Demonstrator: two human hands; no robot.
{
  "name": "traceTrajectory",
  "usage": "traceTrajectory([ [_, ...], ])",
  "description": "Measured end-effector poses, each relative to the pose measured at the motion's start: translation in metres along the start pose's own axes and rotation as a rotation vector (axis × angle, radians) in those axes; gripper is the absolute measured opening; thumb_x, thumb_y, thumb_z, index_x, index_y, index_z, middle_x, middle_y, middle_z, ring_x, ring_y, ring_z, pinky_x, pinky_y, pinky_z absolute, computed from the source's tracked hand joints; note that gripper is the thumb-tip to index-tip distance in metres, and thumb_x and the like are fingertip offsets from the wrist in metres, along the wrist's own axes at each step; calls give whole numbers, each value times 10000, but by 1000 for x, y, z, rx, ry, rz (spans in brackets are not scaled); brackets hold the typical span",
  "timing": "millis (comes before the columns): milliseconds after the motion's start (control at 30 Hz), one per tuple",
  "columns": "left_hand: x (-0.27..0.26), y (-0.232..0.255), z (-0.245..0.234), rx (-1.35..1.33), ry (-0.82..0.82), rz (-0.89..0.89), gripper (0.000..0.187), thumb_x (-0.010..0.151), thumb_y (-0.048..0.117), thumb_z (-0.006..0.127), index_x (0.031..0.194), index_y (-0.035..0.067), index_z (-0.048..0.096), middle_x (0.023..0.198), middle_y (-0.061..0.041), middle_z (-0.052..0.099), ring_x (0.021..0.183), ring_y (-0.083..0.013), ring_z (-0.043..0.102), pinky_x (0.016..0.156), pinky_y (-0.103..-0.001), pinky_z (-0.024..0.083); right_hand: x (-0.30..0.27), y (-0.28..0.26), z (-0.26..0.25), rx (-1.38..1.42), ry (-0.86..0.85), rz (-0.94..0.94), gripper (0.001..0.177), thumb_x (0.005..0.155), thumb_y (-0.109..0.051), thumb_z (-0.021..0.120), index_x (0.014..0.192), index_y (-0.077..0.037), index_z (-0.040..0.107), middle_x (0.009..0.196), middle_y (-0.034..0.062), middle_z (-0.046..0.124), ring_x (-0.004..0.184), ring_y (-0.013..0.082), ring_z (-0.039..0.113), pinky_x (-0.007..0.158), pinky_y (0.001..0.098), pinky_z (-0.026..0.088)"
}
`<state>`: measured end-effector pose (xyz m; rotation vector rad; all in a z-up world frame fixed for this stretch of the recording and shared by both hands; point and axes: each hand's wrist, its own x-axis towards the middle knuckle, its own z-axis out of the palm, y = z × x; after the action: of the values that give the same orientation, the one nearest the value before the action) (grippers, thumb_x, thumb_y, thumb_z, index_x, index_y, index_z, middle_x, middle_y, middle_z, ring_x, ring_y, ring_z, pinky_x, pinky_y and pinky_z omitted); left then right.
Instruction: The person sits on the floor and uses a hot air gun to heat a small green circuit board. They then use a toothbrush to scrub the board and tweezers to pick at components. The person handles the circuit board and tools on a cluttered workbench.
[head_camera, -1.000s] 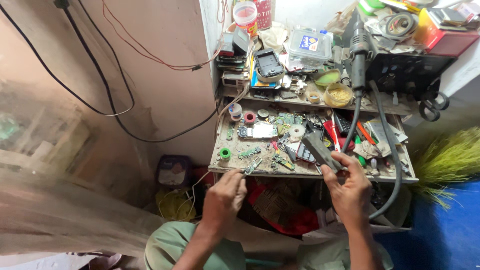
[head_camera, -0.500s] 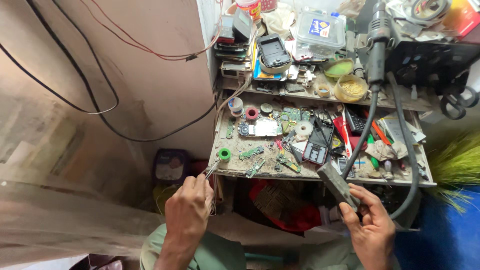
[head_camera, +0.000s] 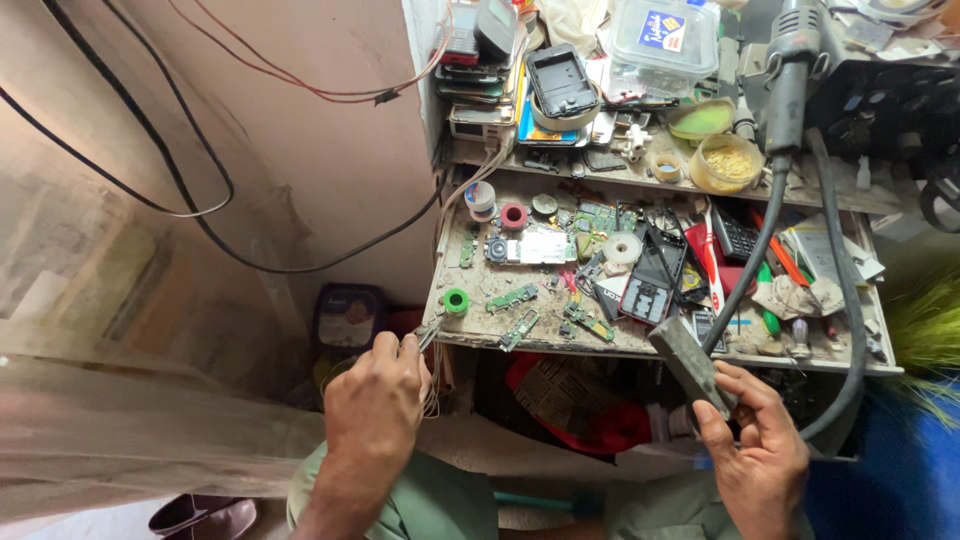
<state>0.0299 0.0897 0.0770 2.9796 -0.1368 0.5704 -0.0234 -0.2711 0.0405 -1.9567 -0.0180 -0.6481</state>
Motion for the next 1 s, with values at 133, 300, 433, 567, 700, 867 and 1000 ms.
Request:
traceTrajectory([
  [133, 0, 1, -17, -26, 4, -31, 144, 911, 231, 672, 842, 105, 678, 797, -61, 613, 714, -222, 704, 579, -383, 564, 0, -8, 2, -16, 10, -6, 313, 931, -13, 710, 1235, 13, 638, 1351, 88, 656, 821, 19, 555, 682, 160, 458],
  [300, -8, 1, -37, -250, 98, -82, 158, 925, 228, 676, 995, 96, 730, 853, -78, 691, 730, -274, 706, 602, -407, 554, 8, -9, -1, -169, 93, -30, 303, 922, -33, 751, 1206, 8, 656, 1336, 92, 674, 759, 43, 486, 647, 181, 412],
  [433, -23, 7, -25, -708, -66, -233, 259, 952, 195, 623, 1182, 81, 655, 973, -45, 788, 805, -205, 773, 667, -336, 591, 19, 2, -10, -250, 179, -125, 247, 1003, -72, 759, 1206, 9, 643, 1337, 111, 661, 1032, 120, 606, 823, 233, 502],
  [567, -38, 15, -6, -1055, -200, -318, 226, 978, 165, 599, 1175, 55, 610, 978, -49, 811, 837, -158, 795, 714, -303, 600, 30, 12, -20, -449, 296, -218, 243, 1017, -88, 806, 1187, 4, 657, 1306, 150, 672, 1176, 271, 656, 948, 332, 546],
  [700, -51, 14, 6, -1149, -225, -313, 215, 974, 147, 575, 1159, 40, 596, 977, -57, 793, 816, -154, 774, 738, -298, 593, 30, 23, -26, -606, 332, -243, 265, 979, -79, 843, 1168, -1, 674, 1292, 160, 678, 1199, 331, 642, 1037, 404, 529],
  [867, -57, 12, 21, -1024, -96, -202, 219, 976, 102, 561, 1178, 19, 576, 924, -80, 737, 797, -174, 710, 754, -317, 554, 32, 42, -18, -733, 304, -242, 303, 843, -72, 869, 1102, -24, 718, 1286, 158, 687, 1201, 360, 613, 1016, 456, 516],
  [1000, -47, 24, 32, -1005, -43, -264, 249, 917, 131, 666, 1146, 38, 641, 884, -96, 687, 728, -221, 680, 678, -348, 562, 36, 54, -13, -710, 256, -270, 299, 889, -83, 860, 1145, -20, 719, 1326, 152, 676, 1242, 360, 596, 1060, 454, 509],
])
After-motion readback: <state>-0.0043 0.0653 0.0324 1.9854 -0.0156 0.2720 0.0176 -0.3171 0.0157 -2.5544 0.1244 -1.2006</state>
